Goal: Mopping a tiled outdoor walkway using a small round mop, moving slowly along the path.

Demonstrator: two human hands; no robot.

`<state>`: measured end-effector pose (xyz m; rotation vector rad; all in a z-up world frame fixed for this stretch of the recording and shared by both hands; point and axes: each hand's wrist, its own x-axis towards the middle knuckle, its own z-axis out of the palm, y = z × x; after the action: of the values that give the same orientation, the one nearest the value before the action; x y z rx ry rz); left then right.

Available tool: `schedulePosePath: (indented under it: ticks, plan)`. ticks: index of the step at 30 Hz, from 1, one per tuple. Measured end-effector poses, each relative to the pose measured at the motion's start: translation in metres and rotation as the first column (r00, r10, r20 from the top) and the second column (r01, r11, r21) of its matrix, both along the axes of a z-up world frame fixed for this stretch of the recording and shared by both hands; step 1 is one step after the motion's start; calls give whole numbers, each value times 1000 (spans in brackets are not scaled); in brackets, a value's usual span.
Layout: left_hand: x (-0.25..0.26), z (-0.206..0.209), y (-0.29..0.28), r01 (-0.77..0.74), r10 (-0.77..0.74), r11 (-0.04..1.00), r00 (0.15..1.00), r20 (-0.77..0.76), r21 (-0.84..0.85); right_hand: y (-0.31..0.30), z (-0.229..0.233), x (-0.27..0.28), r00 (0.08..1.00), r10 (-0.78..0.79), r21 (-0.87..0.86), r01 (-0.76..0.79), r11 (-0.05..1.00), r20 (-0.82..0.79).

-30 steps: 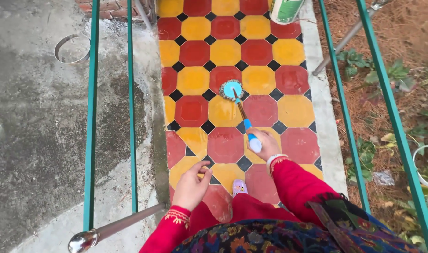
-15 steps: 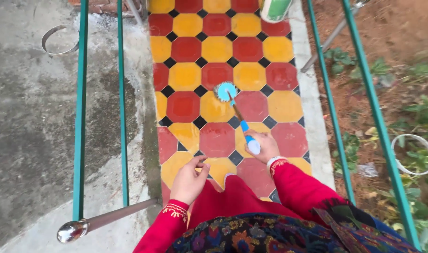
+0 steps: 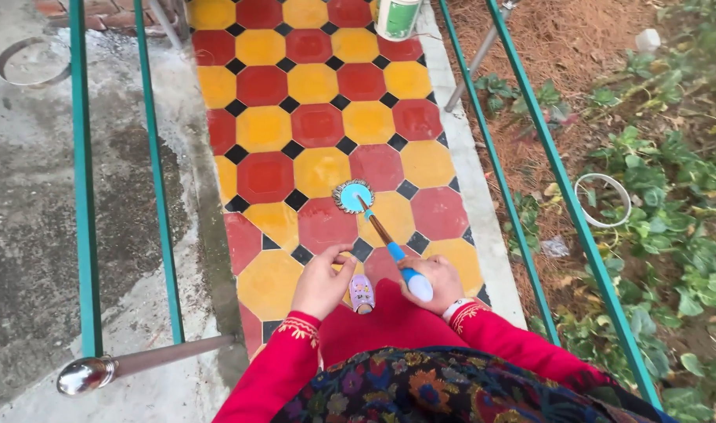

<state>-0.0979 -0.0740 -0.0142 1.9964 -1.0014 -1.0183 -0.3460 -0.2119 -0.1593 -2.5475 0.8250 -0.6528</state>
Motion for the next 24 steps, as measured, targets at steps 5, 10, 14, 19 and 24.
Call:
schedulePosePath:
  ticks: [5, 10, 14, 19, 24]
  plan:
    - [-8, -3, -2, -1, 1, 1000, 1000, -26, -17, -6, -6, -6, 1000, 11, 62, -12, 998, 12]
    - [-4, 3, -5, -54, 54, 999, 998, -11, -3, -27, 4, 17, 987, 118, 103, -130, 986, 113]
    - [2, 3, -24, -120, 120, 993, 993, -3, 19, -37, 14, 46, 930, 224, 84, -259, 962, 292]
    - [0, 7, -56, -159, 158, 986, 987, 21, 56, -65, 6, 67, 883, 322, 83, -369, 926, 342]
    - [0, 12, -77, -152, 148, 984, 988, 52, 91, -113, 29, 70, 923, 59, 148, -123, 981, 379]
